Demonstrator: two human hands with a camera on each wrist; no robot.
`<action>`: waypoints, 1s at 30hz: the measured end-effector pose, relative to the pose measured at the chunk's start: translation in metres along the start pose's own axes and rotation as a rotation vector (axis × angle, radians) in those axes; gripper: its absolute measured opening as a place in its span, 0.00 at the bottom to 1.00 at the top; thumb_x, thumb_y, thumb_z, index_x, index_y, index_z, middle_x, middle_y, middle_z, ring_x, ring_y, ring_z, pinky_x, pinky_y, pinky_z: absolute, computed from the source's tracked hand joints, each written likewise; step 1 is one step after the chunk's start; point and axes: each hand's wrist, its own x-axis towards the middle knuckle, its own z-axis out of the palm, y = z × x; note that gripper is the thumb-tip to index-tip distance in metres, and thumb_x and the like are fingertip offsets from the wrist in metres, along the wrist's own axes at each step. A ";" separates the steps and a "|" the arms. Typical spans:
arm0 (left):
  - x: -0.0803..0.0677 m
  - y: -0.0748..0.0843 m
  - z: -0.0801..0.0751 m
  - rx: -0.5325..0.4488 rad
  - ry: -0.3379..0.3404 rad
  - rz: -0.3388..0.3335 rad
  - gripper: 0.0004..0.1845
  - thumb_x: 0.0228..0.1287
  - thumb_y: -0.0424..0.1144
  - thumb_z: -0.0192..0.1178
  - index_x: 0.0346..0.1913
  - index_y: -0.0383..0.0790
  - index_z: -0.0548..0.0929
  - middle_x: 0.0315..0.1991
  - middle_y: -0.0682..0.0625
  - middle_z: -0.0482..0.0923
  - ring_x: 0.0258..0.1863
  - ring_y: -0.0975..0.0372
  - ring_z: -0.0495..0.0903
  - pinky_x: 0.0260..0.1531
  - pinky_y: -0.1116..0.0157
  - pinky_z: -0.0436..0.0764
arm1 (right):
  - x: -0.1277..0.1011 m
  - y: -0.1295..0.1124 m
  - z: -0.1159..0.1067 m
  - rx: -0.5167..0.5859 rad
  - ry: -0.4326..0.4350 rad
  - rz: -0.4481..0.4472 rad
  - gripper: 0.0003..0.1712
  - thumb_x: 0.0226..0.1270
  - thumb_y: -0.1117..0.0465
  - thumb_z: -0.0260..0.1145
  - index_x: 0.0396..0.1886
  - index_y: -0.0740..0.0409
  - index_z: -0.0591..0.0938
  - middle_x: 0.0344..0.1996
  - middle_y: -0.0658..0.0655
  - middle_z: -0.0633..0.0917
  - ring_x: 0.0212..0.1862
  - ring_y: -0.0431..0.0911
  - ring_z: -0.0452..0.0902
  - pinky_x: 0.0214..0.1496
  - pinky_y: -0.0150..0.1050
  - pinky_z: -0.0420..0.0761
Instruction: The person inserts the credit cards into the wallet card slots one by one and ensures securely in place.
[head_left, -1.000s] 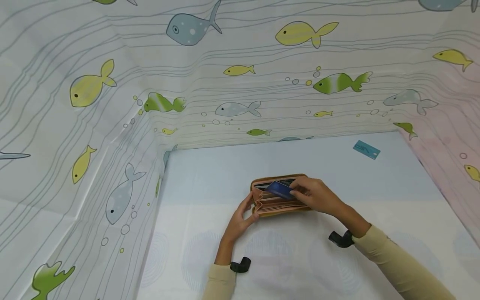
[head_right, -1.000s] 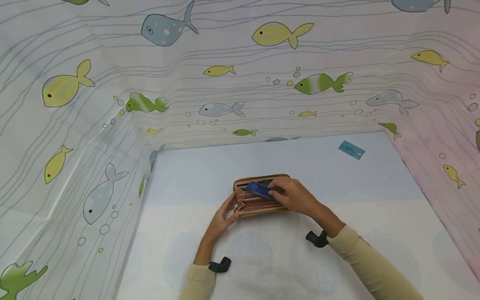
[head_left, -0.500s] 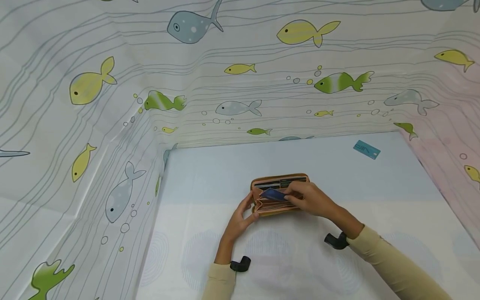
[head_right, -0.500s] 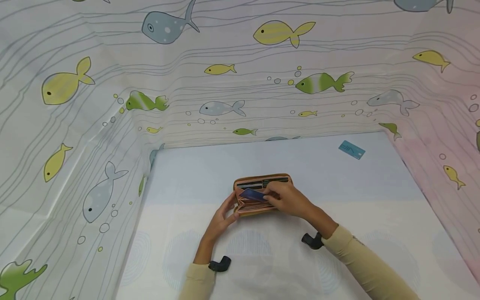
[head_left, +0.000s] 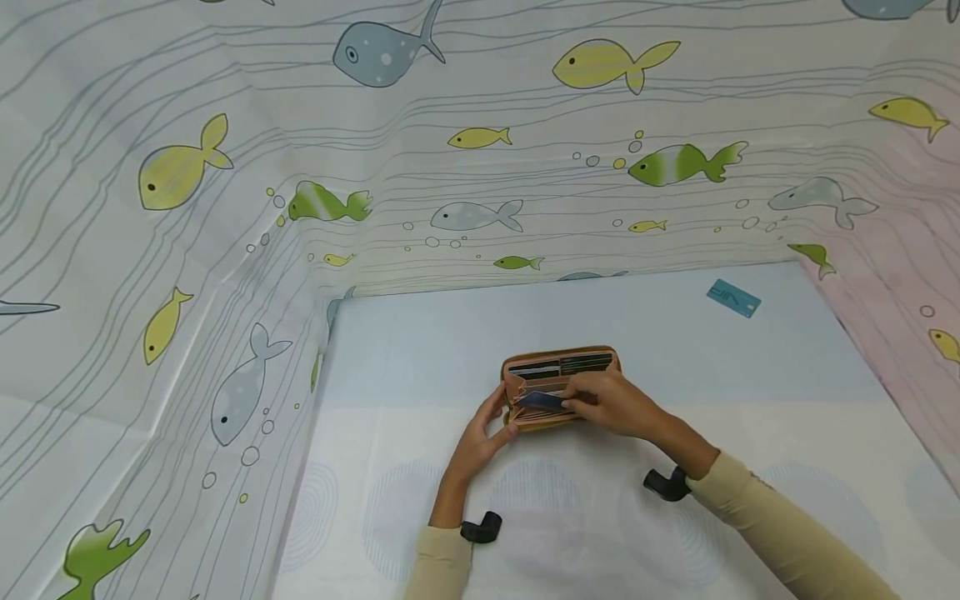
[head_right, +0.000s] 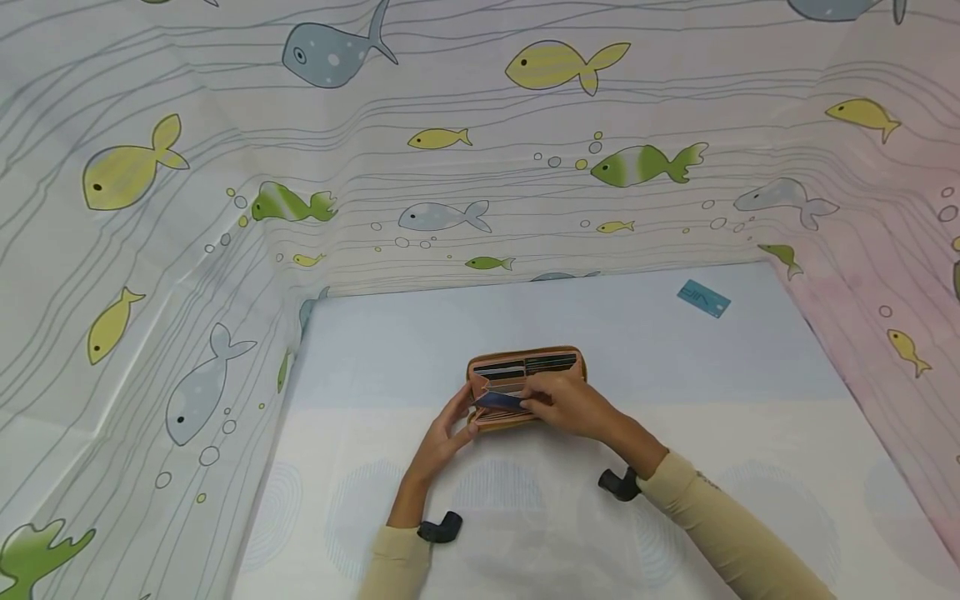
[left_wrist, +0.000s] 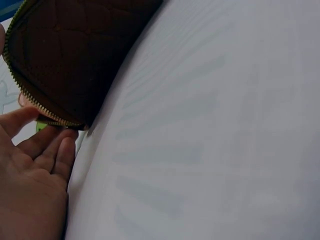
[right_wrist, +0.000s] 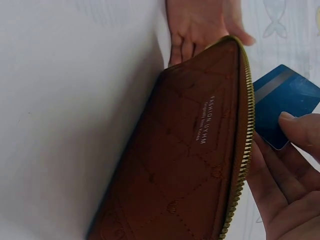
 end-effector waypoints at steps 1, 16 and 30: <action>0.000 0.000 0.000 -0.001 0.002 -0.002 0.39 0.72 0.35 0.58 0.79 0.33 0.51 0.78 0.38 0.56 0.77 0.47 0.57 0.73 0.42 0.61 | 0.000 0.000 0.000 0.002 -0.007 0.003 0.06 0.63 0.65 0.73 0.35 0.48 0.87 0.30 0.45 0.87 0.28 0.29 0.73 0.43 0.42 0.73; -0.001 0.000 0.001 -0.008 0.009 0.006 0.39 0.72 0.34 0.58 0.79 0.32 0.51 0.78 0.37 0.56 0.77 0.46 0.58 0.72 0.41 0.61 | -0.001 0.007 0.009 -0.020 -0.024 -0.041 0.05 0.63 0.66 0.73 0.38 0.55 0.89 0.36 0.47 0.88 0.37 0.37 0.83 0.38 0.32 0.82; 0.001 0.001 0.000 0.004 -0.006 0.017 0.39 0.73 0.34 0.57 0.79 0.32 0.50 0.77 0.35 0.56 0.76 0.43 0.58 0.71 0.40 0.62 | -0.004 0.008 0.008 -0.135 -0.050 -0.114 0.08 0.61 0.67 0.73 0.35 0.48 0.89 0.31 0.44 0.85 0.32 0.32 0.78 0.39 0.36 0.79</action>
